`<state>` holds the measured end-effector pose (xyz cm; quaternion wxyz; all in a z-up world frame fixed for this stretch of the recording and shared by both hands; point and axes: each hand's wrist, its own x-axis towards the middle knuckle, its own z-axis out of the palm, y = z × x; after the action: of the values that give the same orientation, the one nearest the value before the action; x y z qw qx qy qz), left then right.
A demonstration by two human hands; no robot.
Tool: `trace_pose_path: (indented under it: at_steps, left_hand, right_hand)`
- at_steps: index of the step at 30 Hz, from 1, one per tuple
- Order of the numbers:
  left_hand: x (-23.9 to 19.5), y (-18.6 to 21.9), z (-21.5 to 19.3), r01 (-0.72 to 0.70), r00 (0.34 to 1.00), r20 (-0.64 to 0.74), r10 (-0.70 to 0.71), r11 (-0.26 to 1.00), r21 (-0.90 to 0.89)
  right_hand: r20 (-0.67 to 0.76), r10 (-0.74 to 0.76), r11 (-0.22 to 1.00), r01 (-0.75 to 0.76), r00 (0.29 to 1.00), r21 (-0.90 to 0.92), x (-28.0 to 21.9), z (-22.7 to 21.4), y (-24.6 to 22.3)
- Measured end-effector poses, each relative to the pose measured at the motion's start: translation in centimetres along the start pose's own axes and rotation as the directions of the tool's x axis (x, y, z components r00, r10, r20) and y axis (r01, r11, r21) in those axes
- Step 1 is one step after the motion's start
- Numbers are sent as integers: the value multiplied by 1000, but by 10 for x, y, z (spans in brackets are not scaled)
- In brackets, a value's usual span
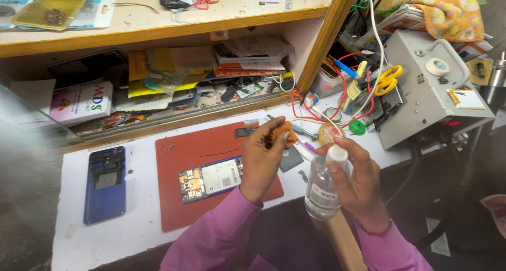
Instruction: The person cleans a disassembled smartphone motherboard with a cloth and a precision tool, then uses a toothbrush to clean a small black component. They connect a ribbon cable to the motherboard and continue adjusting internal components.
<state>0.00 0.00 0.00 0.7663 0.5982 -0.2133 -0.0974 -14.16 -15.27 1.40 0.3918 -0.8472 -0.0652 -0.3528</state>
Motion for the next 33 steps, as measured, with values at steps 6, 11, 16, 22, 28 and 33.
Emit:
trace_pose_path:
  at_steps: [6,11,16,22,28,33]
  left_hand:
    - [-8,18,-5,-63,998,-11,64,996,61]
    - [-19,28,-1,-101,995,10,100,993,58]
    - [-21,31,-1,-123,992,14,122,990,74]
    - [-17,23,-6,-88,996,10,87,994,59]
    - [-11,13,-17,-21,1000,-17,21,1000,-19]
    - [-10,11,-28,-16,999,-53,15,1000,-20]
  right_hand:
    - [131,12,1000,-11,991,-15,19,17,-20]
    - [152,67,997,-71,986,20,26,24,-24]
    - [154,16,1000,-18,988,14,27,25,-21]
    - [96,110,991,-117,989,63,20,23,-18]
    - [-220,3,998,-15,975,-56,7,-18,-7]
    - [-372,-12,998,-10,928,-55,4,-56,14]
